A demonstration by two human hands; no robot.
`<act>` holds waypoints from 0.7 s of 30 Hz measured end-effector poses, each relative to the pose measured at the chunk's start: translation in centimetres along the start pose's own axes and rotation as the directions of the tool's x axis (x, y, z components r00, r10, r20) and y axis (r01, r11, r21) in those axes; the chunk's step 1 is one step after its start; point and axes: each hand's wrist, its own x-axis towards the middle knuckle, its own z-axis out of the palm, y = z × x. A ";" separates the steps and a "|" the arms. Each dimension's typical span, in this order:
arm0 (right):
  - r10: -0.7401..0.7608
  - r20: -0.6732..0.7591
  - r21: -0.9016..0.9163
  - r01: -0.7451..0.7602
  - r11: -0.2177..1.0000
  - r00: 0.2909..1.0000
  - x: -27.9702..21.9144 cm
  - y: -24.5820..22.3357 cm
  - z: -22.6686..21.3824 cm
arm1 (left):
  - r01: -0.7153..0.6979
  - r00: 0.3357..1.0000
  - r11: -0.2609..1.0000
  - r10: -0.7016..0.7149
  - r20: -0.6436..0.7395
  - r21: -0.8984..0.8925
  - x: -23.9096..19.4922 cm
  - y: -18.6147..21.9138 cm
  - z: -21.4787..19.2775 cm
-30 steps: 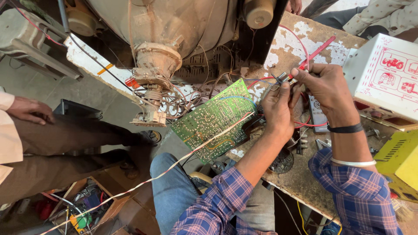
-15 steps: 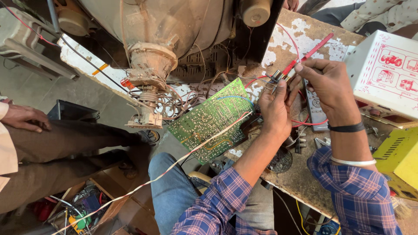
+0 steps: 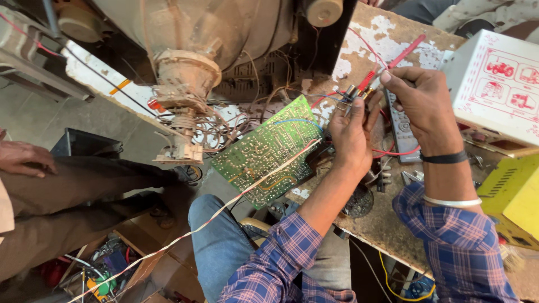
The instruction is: The person works on a CRT television's internal circuitry, using a multimeter to probe points on a green circuit board and handling various wires. They adjust connections and test continuity while seated at a cluttered workbench.
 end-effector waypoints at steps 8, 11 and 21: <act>0.007 0.021 0.067 -0.008 0.998 1.000 -0.1 -0.4 0.0 | 0.004 1.000 1.000 -0.004 -0.005 0.022 0.0 0.0 -0.2; -0.016 0.028 0.011 0.016 1.000 0.999 -0.3 -0.4 0.1 | 0.001 1.000 1.000 0.000 -0.010 0.029 0.1 -0.2 -0.2; -0.048 0.078 -0.057 0.052 0.997 0.996 -0.2 0.0 0.3 | -0.056 0.998 0.998 0.056 0.031 0.017 0.1 -0.5 -0.1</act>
